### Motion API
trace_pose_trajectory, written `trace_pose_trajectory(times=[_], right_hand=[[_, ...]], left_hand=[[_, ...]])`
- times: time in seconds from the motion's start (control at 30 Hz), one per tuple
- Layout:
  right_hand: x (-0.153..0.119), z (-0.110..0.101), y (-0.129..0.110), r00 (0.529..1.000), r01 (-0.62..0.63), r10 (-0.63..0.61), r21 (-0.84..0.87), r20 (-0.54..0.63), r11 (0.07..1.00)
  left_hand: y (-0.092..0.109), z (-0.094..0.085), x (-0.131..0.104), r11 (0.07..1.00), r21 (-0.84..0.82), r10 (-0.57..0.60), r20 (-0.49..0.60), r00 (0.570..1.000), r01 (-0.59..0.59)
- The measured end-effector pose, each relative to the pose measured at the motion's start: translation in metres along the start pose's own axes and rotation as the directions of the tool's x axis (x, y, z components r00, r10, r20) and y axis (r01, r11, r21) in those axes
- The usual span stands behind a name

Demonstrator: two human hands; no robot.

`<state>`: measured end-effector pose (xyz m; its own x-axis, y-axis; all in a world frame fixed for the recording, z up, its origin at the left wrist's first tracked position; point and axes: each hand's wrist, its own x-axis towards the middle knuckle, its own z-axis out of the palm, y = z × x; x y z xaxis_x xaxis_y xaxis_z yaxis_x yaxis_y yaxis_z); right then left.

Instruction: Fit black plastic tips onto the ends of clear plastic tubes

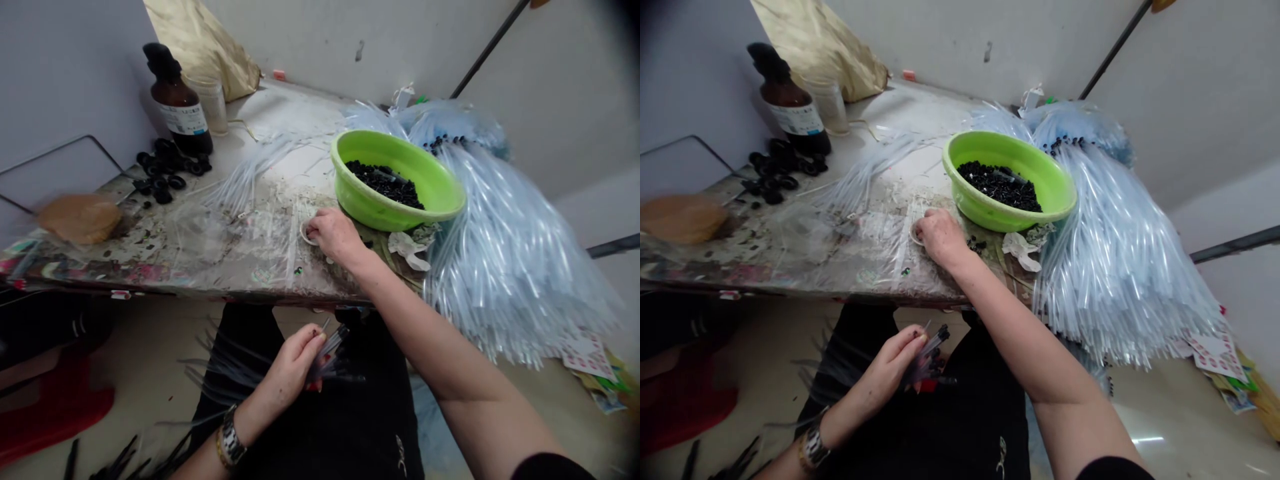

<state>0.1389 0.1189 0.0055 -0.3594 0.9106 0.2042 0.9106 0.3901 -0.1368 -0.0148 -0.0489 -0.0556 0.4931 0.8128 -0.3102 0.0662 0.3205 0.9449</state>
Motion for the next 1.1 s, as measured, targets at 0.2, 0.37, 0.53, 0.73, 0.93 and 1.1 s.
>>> trace_pose_trajectory(times=[0.2,0.37,0.53,0.73,0.93,1.1], right_hand=[[0.001,0.005,0.007,0.994,-0.082,0.078,-0.060,-0.070,0.995],[-0.006,0.002,0.006,0.995,-0.078,0.082,0.069,-0.054,0.995],[-0.019,-0.010,0.000,0.964,-0.068,0.167,0.416,-0.208,0.907],[-0.067,-0.030,-0.015,0.945,-0.157,0.319,0.751,-0.074,0.641],[-0.119,-0.032,-0.029,0.939,-0.303,0.308,0.795,0.155,0.526],[-0.143,-0.021,-0.031,0.918,-0.367,0.320,0.809,0.235,0.460]], left_hand=[[-0.003,-0.001,-0.002,0.998,-0.050,-0.048,0.001,0.999,0.048],[-0.002,-0.002,0.000,0.999,-0.039,0.001,-0.028,1.000,-0.002],[-0.001,-0.004,-0.001,0.997,-0.073,-0.036,-0.007,0.999,0.035],[-0.003,-0.006,-0.004,0.994,-0.109,-0.029,-0.032,0.999,0.025],[0.000,-0.004,-0.004,0.997,-0.081,-0.019,-0.021,1.000,0.017],[0.002,-0.003,-0.005,0.999,-0.041,-0.005,0.000,1.000,0.005]])
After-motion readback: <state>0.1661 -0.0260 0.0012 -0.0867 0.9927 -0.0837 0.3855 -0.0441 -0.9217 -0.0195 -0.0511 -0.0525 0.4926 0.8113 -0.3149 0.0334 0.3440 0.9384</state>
